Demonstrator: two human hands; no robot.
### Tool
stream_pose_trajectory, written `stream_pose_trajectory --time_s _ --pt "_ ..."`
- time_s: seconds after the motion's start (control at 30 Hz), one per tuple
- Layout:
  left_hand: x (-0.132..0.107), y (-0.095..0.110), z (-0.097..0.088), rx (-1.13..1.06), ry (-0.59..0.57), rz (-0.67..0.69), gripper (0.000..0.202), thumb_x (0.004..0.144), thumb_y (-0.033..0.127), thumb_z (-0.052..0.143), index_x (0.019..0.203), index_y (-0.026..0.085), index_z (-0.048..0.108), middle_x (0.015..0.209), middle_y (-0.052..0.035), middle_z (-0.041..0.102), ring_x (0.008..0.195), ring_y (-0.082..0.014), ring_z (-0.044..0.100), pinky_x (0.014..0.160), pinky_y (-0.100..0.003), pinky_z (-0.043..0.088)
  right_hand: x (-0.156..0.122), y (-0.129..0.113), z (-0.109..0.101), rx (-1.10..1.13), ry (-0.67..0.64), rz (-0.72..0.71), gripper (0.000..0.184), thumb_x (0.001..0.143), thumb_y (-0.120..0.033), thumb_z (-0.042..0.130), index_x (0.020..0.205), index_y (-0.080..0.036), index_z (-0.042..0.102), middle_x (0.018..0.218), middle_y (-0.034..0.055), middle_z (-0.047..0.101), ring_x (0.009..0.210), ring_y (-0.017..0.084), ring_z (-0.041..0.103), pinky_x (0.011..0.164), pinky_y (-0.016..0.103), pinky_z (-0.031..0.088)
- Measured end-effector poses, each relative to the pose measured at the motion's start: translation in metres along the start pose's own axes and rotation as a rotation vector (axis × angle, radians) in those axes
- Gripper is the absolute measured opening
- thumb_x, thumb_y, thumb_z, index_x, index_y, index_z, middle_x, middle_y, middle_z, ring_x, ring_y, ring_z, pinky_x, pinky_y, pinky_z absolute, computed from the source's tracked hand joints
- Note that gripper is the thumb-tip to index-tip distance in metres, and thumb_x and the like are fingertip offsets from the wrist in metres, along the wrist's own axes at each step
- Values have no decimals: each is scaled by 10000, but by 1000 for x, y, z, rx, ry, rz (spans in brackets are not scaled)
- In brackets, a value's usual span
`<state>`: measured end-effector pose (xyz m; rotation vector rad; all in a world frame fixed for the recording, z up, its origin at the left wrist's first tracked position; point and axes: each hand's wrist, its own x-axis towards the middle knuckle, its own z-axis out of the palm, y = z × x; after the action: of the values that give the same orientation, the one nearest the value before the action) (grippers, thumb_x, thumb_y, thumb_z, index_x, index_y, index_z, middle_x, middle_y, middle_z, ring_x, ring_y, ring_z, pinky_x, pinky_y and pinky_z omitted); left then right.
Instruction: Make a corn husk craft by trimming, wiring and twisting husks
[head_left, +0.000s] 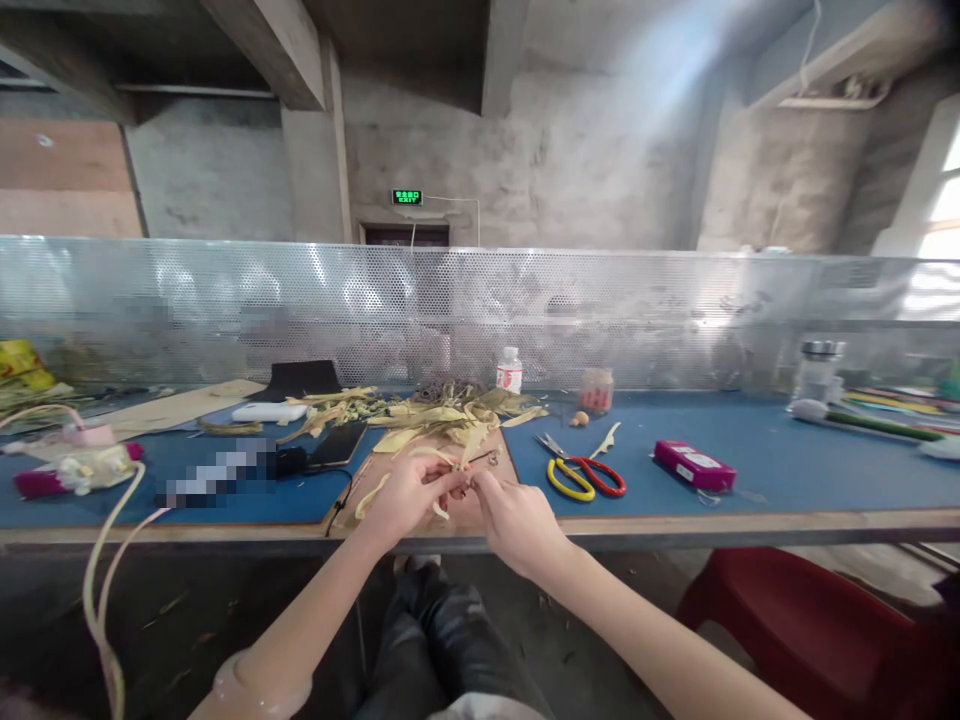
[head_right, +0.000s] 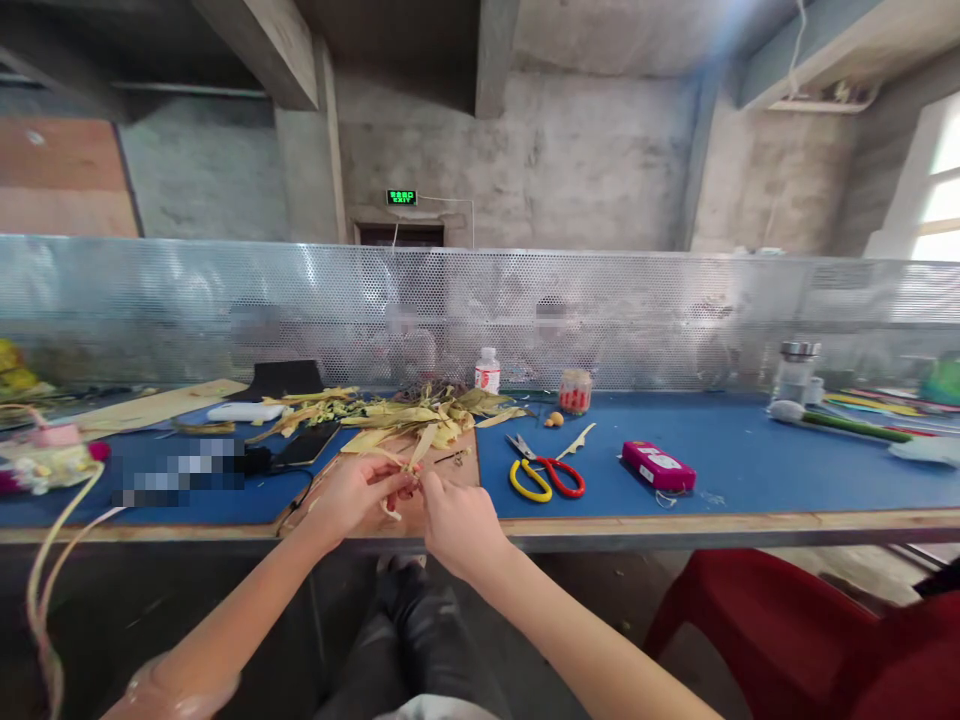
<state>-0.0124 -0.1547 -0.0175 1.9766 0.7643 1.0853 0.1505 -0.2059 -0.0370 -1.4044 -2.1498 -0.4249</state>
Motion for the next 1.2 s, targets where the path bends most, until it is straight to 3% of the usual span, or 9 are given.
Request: stream_pose_trajectory --time_s 0.33,0.5,0.67,0.77,0.97,1.07,1.2 --pt "-4 17 -3 -61 -67 -4 267 764 381 609 782 122 672 640 -30 627 526 -90 536 511 -201 456 -5 11 -18 184 22 -18 253 915 -185 325 1068 -218 523 814 19 678 667 155 619 558 213 309" --pt "-2 14 1 -75 -48 -36 260 757 376 607 773 122 663 634 -32 626 521 -96 522 500 -207 443 -10 20 -23 169 -1 -50 257 920 -221 321 973 -193 570 734 38 654 651 165 603 568 222 326" --pt "2 12 7 -50 6 -6 264 767 402 579 745 152 662 626 -20 609 501 -102 493 468 -217 407 -4 21 -26 481 20 63 283 921 -352 345 950 -204 584 779 21 633 695 146 574 615 226 373" --pt "2 9 6 -2 59 1 265 764 418 571 748 170 662 613 -20 609 497 -116 489 459 -230 393 5 20 -26 725 -10 183 382 905 -449 327 856 -176 589 647 -9 572 596 131 537 557 223 382" --pt "-1 9 4 189 196 65 360 823 442 475 603 179 586 593 -30 597 569 -150 540 525 -250 421 11 10 -32 704 89 259 367 877 -428 389 746 -161 604 614 6 583 588 129 530 556 227 370" --pt "-1 12 6 214 186 102 304 829 428 473 702 179 593 617 -23 600 609 -158 564 569 -255 438 16 5 -28 717 113 301 329 872 -430 401 754 -172 566 621 6 589 578 129 534 533 221 374" --pt "3 11 14 137 169 121 242 842 407 467 872 175 528 656 -5 600 616 -149 572 576 -251 434 27 0 -9 923 194 392 273 875 -450 381 807 -196 454 526 -54 505 429 108 481 411 195 357"
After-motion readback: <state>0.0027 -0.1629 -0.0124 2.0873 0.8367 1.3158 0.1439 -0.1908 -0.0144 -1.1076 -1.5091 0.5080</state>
